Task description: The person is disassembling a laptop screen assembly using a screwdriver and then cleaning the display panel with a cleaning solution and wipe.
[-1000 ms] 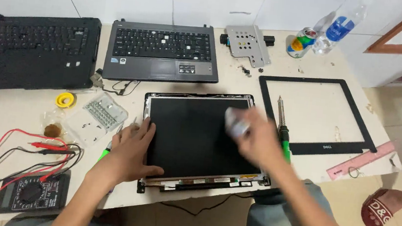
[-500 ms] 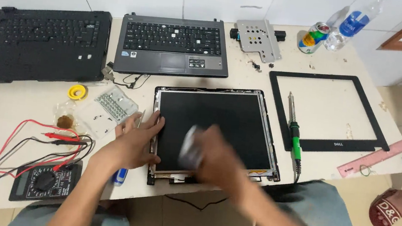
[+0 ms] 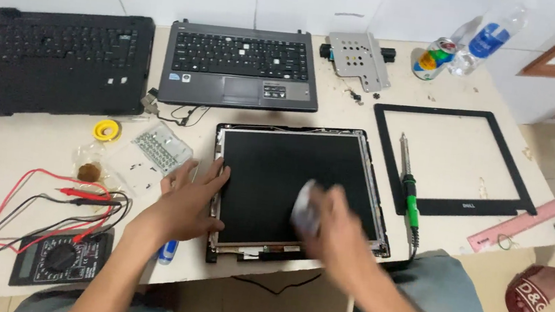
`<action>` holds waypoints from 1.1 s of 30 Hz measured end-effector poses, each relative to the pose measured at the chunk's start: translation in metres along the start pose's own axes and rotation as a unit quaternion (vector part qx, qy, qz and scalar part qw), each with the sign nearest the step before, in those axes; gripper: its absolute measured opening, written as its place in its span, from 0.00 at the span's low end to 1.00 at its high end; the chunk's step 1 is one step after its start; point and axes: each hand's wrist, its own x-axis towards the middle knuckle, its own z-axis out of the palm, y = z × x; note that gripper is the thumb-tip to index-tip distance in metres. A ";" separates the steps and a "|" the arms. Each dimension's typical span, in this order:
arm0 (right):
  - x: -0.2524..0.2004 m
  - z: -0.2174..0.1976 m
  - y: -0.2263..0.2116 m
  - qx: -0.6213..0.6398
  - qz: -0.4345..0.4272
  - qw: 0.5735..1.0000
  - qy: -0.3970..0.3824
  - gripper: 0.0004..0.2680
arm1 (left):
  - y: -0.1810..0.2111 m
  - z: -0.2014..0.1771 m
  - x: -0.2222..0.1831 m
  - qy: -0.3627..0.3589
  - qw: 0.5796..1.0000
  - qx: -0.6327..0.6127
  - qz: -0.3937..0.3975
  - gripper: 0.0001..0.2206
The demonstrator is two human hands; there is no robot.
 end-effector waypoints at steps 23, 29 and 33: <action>0.019 0.061 -0.020 0.029 0.004 0.997 -0.067 0.22 | 0.006 -0.019 -0.024 -0.019 0.999 -0.030 0.036 0.52; 0.022 0.026 -0.047 0.140 -0.006 0.990 0.013 0.12 | 0.001 -0.013 -0.019 -0.023 0.998 -0.030 0.041 0.53; 0.047 0.066 0.007 -0.005 0.003 0.995 0.098 0.19 | 0.008 -0.023 -0.024 -0.053 0.998 -0.031 0.025 0.54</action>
